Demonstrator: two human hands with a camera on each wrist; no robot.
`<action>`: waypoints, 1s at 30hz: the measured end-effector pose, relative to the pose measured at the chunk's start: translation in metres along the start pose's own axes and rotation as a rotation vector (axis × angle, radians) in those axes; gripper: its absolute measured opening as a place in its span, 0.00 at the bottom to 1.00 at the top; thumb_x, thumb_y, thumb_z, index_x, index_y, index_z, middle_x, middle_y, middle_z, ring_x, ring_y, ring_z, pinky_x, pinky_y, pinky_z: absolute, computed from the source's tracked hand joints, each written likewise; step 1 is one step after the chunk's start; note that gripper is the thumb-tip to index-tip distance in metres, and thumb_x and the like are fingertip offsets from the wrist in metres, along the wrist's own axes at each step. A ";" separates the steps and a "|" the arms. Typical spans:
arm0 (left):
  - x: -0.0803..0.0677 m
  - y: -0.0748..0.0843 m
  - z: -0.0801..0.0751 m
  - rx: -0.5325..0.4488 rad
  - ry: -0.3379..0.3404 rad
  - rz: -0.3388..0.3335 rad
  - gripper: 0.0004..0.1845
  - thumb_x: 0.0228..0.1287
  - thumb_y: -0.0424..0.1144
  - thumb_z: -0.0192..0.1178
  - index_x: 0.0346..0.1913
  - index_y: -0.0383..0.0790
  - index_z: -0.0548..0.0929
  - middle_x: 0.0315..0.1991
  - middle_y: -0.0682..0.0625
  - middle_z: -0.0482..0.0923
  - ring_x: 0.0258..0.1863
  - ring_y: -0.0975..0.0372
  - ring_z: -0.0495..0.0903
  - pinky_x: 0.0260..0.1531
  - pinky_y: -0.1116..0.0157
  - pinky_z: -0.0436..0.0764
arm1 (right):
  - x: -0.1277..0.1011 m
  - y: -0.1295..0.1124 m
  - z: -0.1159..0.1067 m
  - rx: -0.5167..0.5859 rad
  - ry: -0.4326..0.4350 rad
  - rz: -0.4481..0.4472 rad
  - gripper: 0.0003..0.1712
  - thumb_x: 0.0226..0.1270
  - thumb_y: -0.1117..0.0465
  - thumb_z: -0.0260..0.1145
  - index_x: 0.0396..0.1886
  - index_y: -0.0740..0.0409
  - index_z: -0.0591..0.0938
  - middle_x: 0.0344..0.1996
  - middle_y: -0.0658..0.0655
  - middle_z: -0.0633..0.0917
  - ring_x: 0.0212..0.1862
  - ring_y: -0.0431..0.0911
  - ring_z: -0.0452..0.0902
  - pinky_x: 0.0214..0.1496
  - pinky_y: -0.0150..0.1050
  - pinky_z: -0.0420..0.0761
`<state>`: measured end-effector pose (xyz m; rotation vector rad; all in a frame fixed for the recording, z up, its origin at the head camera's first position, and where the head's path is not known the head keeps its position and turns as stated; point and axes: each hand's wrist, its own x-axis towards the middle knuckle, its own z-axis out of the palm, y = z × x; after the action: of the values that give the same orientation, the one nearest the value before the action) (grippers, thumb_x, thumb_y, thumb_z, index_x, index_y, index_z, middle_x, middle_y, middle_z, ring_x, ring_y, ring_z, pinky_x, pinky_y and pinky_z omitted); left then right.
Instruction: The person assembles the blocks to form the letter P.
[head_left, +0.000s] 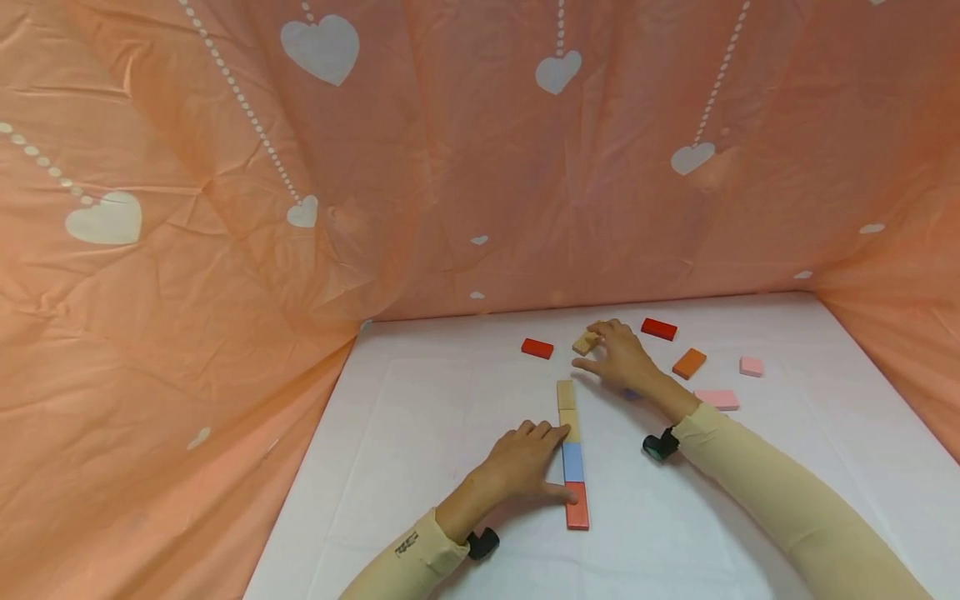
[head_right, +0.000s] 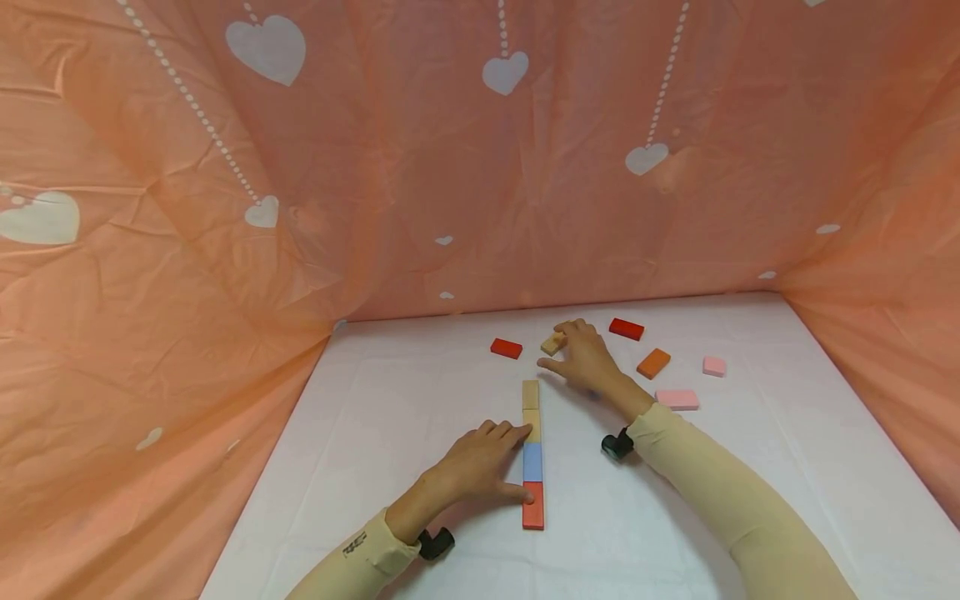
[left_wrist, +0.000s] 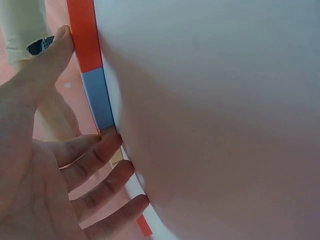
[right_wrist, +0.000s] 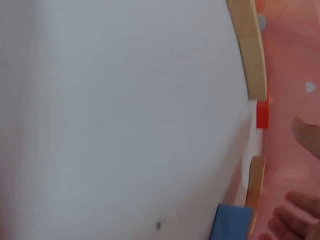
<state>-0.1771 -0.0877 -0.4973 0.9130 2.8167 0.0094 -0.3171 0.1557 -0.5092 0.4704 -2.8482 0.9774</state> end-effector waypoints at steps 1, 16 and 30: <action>0.000 0.000 0.000 -0.001 0.000 0.000 0.57 0.57 0.77 0.70 0.83 0.49 0.67 0.74 0.51 0.75 0.69 0.55 0.75 0.63 0.55 0.79 | 0.002 0.001 -0.001 -0.018 0.003 0.025 0.47 0.66 0.45 0.80 0.73 0.70 0.74 0.67 0.72 0.75 0.69 0.68 0.68 0.73 0.66 0.68; 0.000 0.000 0.001 -0.015 0.000 0.005 0.57 0.57 0.76 0.70 0.83 0.49 0.67 0.74 0.51 0.75 0.69 0.55 0.75 0.62 0.55 0.79 | 0.017 0.012 -0.001 -0.028 -0.042 0.238 0.59 0.66 0.39 0.77 0.76 0.79 0.63 0.68 0.80 0.70 0.70 0.72 0.65 0.76 0.67 0.65; 0.000 0.000 0.001 -0.017 0.000 0.000 0.57 0.56 0.77 0.70 0.82 0.49 0.68 0.73 0.51 0.76 0.68 0.55 0.75 0.63 0.55 0.79 | 0.020 0.014 -0.003 -0.056 -0.055 0.245 0.56 0.65 0.39 0.77 0.73 0.79 0.68 0.64 0.77 0.73 0.64 0.68 0.69 0.72 0.65 0.70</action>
<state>-0.1766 -0.0876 -0.4978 0.9087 2.8123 0.0334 -0.3402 0.1625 -0.5116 0.1469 -3.0272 0.9286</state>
